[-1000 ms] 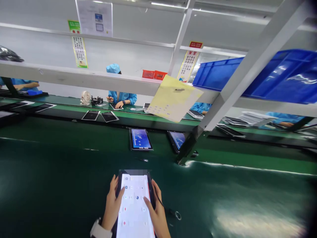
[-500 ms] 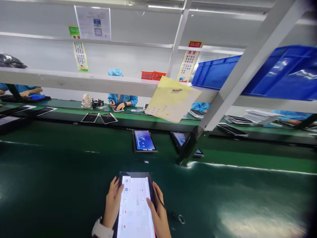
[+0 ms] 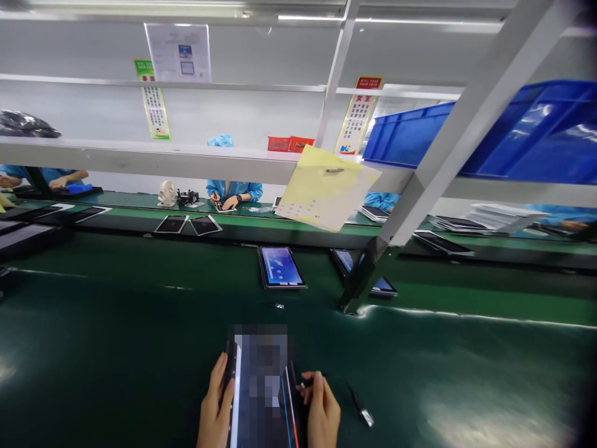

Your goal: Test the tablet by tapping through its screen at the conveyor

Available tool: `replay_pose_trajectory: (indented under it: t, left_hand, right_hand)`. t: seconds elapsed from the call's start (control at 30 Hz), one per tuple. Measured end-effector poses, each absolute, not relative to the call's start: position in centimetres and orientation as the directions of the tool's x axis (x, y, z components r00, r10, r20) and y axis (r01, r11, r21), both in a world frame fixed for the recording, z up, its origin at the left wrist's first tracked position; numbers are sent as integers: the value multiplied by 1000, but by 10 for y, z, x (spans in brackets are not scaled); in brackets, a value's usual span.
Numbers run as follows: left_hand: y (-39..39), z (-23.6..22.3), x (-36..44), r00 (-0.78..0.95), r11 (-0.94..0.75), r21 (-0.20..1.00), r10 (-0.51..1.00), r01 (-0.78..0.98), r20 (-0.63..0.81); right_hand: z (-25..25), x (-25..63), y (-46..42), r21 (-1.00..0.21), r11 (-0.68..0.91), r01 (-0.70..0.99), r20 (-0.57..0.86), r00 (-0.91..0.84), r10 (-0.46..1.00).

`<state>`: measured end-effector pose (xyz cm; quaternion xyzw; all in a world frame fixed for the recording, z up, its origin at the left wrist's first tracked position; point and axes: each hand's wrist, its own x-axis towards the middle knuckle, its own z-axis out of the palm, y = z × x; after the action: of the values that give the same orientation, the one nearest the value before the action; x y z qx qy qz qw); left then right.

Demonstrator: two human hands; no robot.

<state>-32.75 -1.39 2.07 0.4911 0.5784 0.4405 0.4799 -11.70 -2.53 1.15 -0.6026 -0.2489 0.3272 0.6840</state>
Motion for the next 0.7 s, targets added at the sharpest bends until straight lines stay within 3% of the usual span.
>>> replay_pose_trajectory:
  t: [0.3,0.47,0.7]
  left_hand:
    - [-7,28,-327,-119,199,971,976,134,-184]
    - [-4,34,-325,-149,223,949,970,222,-193]
    - [-6,31,-330,-166,222,961,967,164,-196]
  right_hand:
    - [18,-117,-30,-993,32,-118,-53,653,755]
    - [17,-117,-29,-993,24,-118,-59,649,758]
    - [15,-117,-29,-989,41,-141,-62,657,752]
